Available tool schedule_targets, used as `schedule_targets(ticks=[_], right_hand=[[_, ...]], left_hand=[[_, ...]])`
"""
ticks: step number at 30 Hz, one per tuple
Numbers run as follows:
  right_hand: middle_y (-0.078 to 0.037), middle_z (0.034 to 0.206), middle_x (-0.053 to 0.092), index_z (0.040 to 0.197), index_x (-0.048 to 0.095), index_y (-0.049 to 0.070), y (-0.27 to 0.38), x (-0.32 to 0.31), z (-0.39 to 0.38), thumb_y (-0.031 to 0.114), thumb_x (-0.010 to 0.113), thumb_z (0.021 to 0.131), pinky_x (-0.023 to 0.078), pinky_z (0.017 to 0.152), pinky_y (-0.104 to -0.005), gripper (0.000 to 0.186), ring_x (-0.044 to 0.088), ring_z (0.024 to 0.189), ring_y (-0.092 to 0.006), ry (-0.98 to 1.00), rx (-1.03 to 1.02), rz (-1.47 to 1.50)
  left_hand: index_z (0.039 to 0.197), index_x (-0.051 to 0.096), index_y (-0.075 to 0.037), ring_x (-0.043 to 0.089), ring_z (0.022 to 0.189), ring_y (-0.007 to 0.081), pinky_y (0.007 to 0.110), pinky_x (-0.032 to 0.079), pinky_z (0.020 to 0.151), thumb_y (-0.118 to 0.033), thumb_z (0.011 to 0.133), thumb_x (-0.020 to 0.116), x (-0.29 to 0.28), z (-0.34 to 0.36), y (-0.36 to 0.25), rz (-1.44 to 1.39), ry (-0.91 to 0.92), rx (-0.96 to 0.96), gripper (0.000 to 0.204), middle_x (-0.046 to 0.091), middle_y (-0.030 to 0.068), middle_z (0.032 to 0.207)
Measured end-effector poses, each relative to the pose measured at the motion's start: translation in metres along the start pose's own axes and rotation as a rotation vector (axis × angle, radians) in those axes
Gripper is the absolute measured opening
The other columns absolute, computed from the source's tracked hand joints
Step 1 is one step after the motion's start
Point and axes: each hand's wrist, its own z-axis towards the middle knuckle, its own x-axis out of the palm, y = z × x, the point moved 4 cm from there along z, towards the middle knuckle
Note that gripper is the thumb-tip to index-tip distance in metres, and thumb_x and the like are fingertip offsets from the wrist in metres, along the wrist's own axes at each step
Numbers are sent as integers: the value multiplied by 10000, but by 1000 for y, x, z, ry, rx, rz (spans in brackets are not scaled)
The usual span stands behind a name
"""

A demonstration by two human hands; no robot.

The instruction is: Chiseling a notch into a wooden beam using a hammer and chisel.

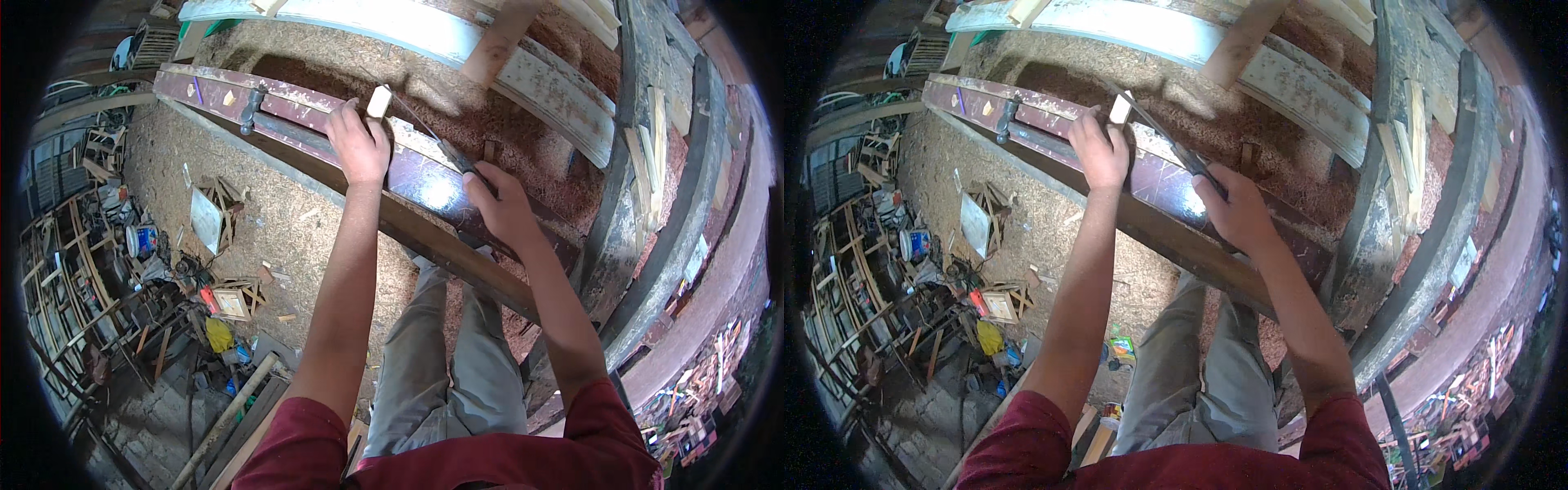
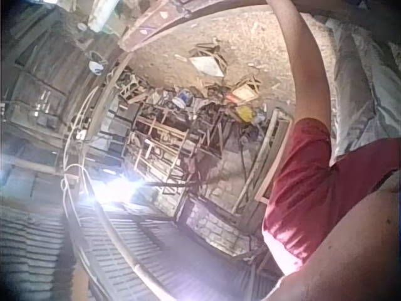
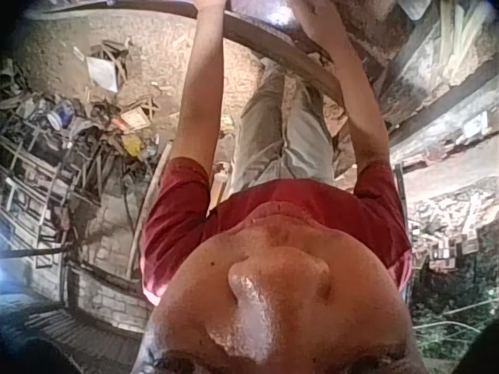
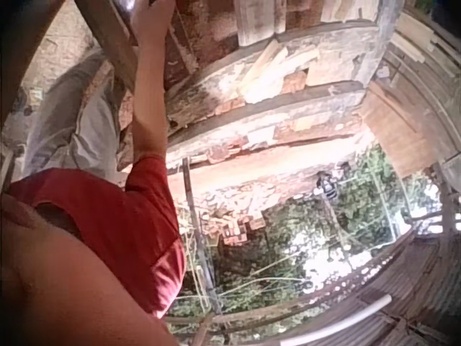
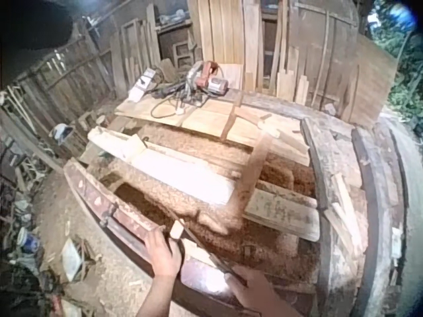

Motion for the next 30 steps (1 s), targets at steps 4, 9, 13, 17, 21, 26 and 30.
schedule_targets(ticks=[4,9,13,17,21,26,30], right_hand=[[-150,838,666,982,694,-17,5,-11,23,370,620,1055,504,765,-420,401,617,785,-234,108,27,35],[-179,767,652,914,685,-23,21,-15,49,331,634,1002,506,748,-449,369,634,740,-300,119,9,-101],[-242,771,645,879,661,-29,14,-19,66,314,647,976,509,730,-470,356,640,724,-388,83,-121,-241],[-275,806,629,853,643,-29,3,-10,80,297,666,947,508,703,-492,340,621,710,-438,74,-158,-203],[-263,769,600,826,637,-30,-11,-12,91,287,676,940,502,687,-481,339,596,666,-390,105,-149,-130],[-255,753,588,835,638,-37,-6,-22,96,259,685,930,501,685,-469,314,588,653,-347,145,-165,-159],[-258,754,585,837,641,-42,7,-24,98,246,686,924,499,683,-471,304,586,653,-361,178,-158,-197]], left_hand=[[1361,572,3,476,1403,456,663,272,1274,-71,894,662,-3,4,-3,362,-116,-66,481,559,239,1396],[1529,538,-5,323,1579,471,674,110,1323,-343,1062,444,12,2,22,483,-12,-202,584,452,257,1633],[1693,294,25,101,1677,465,642,8,1343,-278,1016,527,17,-1,10,579,134,-262,778,176,289,1790],[1699,187,54,72,1676,485,639,21,1351,-187,967,559,17,4,-1,577,262,-308,856,98,324,1786],[1612,287,111,147,1653,500,591,154,1365,13,851,639,18,3,-5,244,53,-168,845,171,334,1749],[1531,371,113,240,1614,507,533,238,1354,33,842,654,9,3,-9,153,16,-226,748,261,325,1701],[1478,419,111,313,1585,485,519,266,1344,144,806,609,7,1,4,-106,-79,-304,700,294,309,1693]])
